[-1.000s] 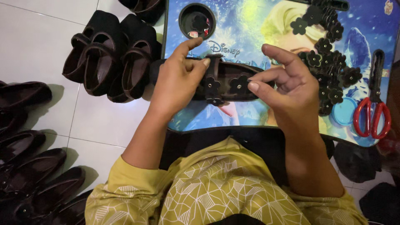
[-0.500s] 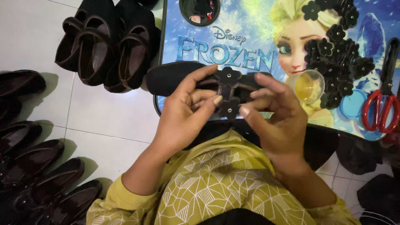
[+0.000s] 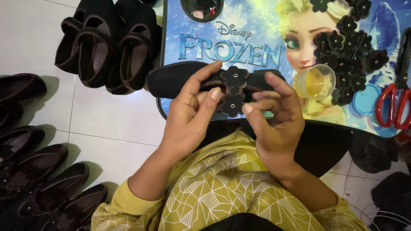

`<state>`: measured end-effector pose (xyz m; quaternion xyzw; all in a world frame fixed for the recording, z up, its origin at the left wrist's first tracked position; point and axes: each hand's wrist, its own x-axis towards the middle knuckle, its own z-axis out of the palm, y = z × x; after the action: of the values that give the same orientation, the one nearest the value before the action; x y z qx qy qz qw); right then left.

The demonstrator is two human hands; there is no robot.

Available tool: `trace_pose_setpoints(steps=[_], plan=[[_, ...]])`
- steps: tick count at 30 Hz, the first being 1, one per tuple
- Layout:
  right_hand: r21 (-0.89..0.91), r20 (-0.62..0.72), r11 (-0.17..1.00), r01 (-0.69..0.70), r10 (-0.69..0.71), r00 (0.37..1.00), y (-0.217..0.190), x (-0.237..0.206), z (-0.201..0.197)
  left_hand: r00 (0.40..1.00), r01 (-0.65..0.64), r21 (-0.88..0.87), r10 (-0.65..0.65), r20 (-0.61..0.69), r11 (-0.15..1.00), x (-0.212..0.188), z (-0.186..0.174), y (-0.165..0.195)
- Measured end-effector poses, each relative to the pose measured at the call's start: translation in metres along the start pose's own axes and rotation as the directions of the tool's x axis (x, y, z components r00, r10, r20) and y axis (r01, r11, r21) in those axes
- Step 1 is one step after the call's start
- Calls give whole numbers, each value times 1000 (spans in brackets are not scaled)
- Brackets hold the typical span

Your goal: The person sits on the floor and glues black flower-shaped decorations onto the straps of brown Mary Jane shoes, pressing each flower to secure it, then sets the finished shoe aside and picks up the next shoe to decorate.

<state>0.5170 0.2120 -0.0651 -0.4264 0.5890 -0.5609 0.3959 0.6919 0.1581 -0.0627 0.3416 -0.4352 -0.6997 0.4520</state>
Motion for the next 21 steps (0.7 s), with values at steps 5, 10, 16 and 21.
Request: trace_pose_setpoints(steps=[5, 10, 16, 21], plan=[[-16, -10, 1000, -7, 7, 1000, 1, 4, 3, 998, 53, 41, -52, -33, 998, 3, -1, -1], [-27, -25, 999, -34, 33, 999, 2, 6, 4, 994, 96, -13, -96, -46, 995, 5, 0, -1], [-60, -8, 998, 36, -36, 999, 6, 5, 5, 992, 99, 52, -95, -84, 994, 7, 3, -2], [-151, 7, 985, 86, -85, 996, 8, 5, 7, 994, 60, 97, -50, -97, 993, 9, 4, -4]])
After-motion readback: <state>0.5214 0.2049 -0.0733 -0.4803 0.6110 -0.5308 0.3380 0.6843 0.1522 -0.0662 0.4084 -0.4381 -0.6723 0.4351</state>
